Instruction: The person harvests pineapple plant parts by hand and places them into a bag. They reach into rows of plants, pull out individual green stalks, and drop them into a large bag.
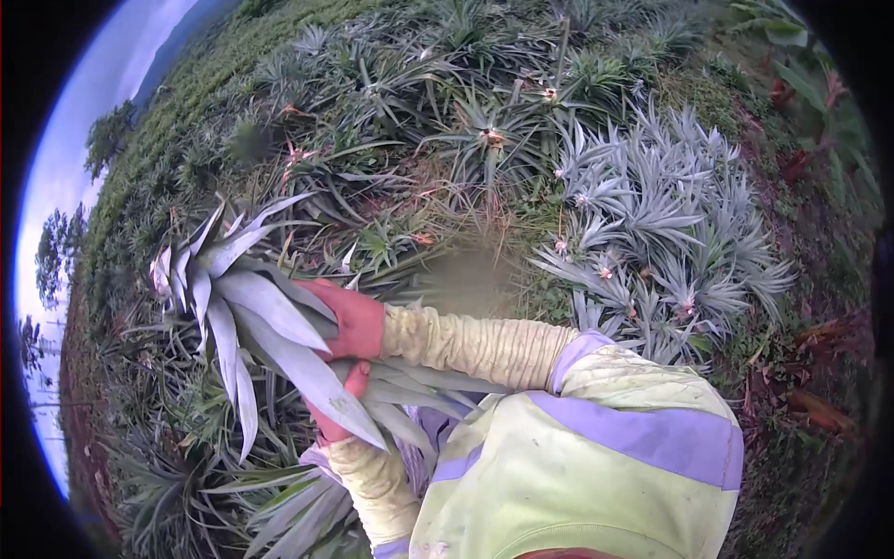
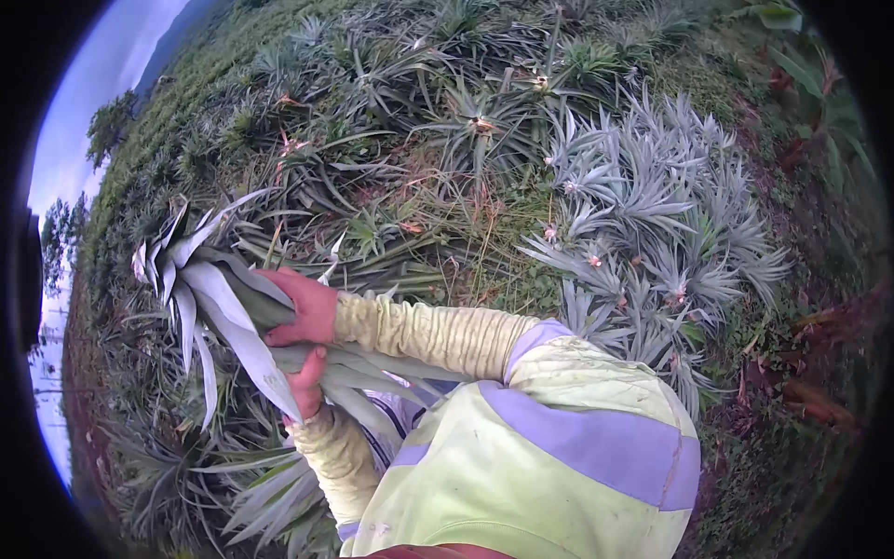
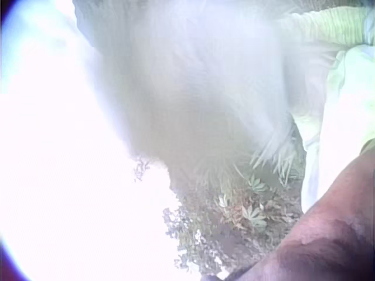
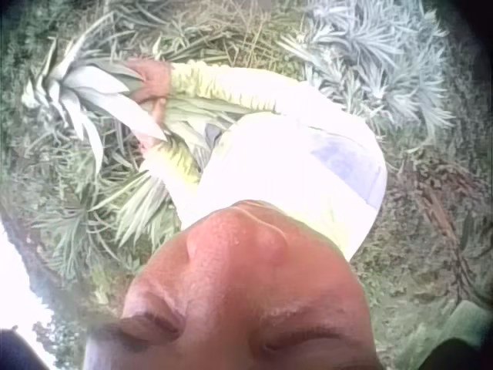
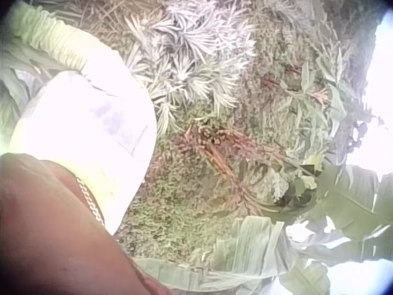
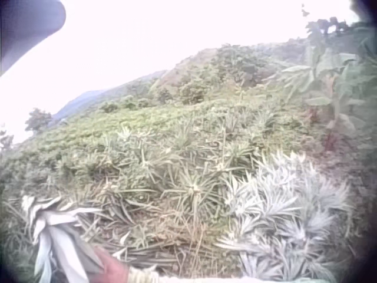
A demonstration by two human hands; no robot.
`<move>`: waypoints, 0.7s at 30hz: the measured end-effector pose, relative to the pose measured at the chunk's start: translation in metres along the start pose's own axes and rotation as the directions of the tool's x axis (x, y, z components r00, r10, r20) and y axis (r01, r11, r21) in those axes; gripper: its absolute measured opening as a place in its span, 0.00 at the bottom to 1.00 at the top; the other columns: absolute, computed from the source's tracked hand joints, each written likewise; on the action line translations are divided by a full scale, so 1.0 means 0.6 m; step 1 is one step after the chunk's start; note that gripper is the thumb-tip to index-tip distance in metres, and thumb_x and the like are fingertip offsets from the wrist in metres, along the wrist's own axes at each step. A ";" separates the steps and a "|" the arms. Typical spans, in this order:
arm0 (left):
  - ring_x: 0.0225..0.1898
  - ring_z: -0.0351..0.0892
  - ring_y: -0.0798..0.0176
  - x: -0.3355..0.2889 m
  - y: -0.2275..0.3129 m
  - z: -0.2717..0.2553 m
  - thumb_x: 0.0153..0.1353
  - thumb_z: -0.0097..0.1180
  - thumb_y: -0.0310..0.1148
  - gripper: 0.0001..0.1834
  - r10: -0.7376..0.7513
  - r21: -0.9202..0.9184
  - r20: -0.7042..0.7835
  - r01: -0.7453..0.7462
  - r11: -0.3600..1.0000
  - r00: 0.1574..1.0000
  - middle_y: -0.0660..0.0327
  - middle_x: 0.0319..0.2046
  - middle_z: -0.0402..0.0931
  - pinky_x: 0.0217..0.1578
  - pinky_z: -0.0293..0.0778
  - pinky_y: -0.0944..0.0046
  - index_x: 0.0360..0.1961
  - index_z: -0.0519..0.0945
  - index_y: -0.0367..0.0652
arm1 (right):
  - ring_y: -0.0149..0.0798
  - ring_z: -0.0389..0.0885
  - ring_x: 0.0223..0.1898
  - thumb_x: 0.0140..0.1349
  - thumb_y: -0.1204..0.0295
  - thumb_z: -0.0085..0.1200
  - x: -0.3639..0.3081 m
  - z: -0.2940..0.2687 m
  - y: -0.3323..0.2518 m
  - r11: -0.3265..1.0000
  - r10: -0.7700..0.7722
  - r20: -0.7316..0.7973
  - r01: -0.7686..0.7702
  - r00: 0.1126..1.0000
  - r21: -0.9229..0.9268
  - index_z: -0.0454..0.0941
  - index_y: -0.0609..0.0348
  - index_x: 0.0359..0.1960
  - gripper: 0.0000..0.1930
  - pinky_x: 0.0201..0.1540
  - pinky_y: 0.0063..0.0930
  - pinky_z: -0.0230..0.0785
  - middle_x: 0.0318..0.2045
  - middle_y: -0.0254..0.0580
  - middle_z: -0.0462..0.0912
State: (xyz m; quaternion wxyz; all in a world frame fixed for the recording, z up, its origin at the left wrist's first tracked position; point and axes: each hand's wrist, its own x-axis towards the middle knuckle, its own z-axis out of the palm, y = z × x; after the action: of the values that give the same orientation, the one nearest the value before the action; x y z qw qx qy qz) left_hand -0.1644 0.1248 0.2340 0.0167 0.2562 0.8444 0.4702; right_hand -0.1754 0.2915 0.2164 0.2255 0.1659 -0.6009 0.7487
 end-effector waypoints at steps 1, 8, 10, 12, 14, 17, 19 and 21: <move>0.54 0.69 0.55 0.003 0.003 -0.004 0.41 0.70 0.37 0.41 -0.017 -0.008 -0.043 0.017 1.000 0.999 0.52 0.51 0.69 0.55 0.64 0.56 0.56 0.64 0.35 | 0.42 0.68 0.55 0.45 0.65 0.68 0.003 0.004 0.006 0.999 -0.037 0.017 0.037 0.999 0.035 0.58 0.61 0.64 0.44 0.60 0.33 0.58 0.50 0.50 0.70; 0.54 0.66 0.64 -0.011 0.044 -0.064 0.40 0.68 0.24 0.45 -0.122 -0.541 -0.295 -0.060 0.839 0.948 0.60 0.52 0.68 0.56 0.62 0.62 0.61 0.58 0.39 | 0.42 0.70 0.56 0.65 0.43 0.39 0.039 0.017 -0.030 0.706 0.182 0.185 -0.259 0.966 0.659 0.66 0.70 0.54 0.36 0.63 0.36 0.56 0.51 0.48 0.75; 0.53 0.67 0.65 -0.051 0.037 -0.131 0.41 0.67 0.22 0.44 -0.182 -0.542 -0.294 -0.006 0.841 0.938 0.60 0.52 0.68 0.56 0.63 0.63 0.61 0.59 0.39 | 0.45 0.74 0.52 0.65 0.44 0.39 0.057 0.019 0.010 0.570 0.171 0.278 -0.325 0.945 0.755 0.69 0.67 0.53 0.34 0.59 0.42 0.63 0.49 0.49 0.76; 0.52 0.69 0.64 -0.094 0.042 -0.220 0.43 0.66 0.20 0.40 -0.179 -0.577 -0.342 -0.056 0.815 0.923 0.61 0.50 0.70 0.55 0.65 0.63 0.59 0.62 0.39 | 0.43 0.79 0.39 0.67 0.47 0.39 0.069 -0.036 0.122 0.530 0.280 0.287 -0.397 0.916 0.750 0.72 0.62 0.48 0.28 0.47 0.42 0.72 0.41 0.45 0.79; 0.47 0.73 0.64 -0.125 0.060 -0.315 0.44 0.64 0.21 0.37 -0.202 -0.429 -0.379 0.022 0.903 0.903 0.60 0.46 0.73 0.51 0.69 0.63 0.58 0.63 0.38 | 0.33 0.74 0.26 0.67 0.54 0.45 0.061 -0.018 0.210 0.609 0.640 0.004 -0.511 0.768 0.607 0.73 0.57 0.37 0.17 0.36 0.33 0.74 0.28 0.35 0.76; 0.42 0.76 0.65 -0.140 0.105 -0.441 0.47 0.62 0.26 0.29 -0.285 -0.181 -0.497 0.224 0.958 0.820 0.60 0.41 0.75 0.45 0.72 0.64 0.52 0.69 0.36 | 0.27 0.71 0.22 0.62 0.58 0.55 -0.007 0.184 0.310 0.589 0.767 0.303 -0.808 0.566 0.020 0.72 0.55 0.39 0.15 0.20 0.22 0.70 0.29 0.31 0.74; 0.38 0.77 0.66 -0.129 0.138 -0.498 0.50 0.62 0.29 0.23 -0.302 -0.107 -0.525 0.291 0.951 0.796 0.60 0.37 0.76 0.40 0.74 0.67 0.48 0.72 0.36 | 0.55 0.76 0.50 0.55 0.44 0.54 -0.106 0.396 0.388 0.770 0.638 0.564 -0.436 0.525 -0.465 0.64 0.57 0.59 0.37 0.53 0.46 0.68 0.49 0.55 0.76; 0.37 0.77 0.66 -0.168 0.131 -0.539 0.50 0.61 0.28 0.23 -0.327 -0.069 -0.604 0.361 0.930 0.727 0.60 0.38 0.76 0.40 0.74 0.67 0.48 0.72 0.37 | 0.65 0.56 0.65 0.53 0.41 0.48 -0.187 0.592 0.273 0.621 0.782 0.484 -0.416 0.393 -0.665 0.46 0.53 0.69 0.46 0.66 0.49 0.50 0.65 0.71 0.51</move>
State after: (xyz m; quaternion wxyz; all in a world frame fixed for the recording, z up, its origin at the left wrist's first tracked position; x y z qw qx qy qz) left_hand -0.1310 -0.1413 0.4557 -0.1744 -0.0685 0.8496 0.4930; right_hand -0.1770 -0.0993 0.1023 -0.3042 0.1625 -0.8050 0.4828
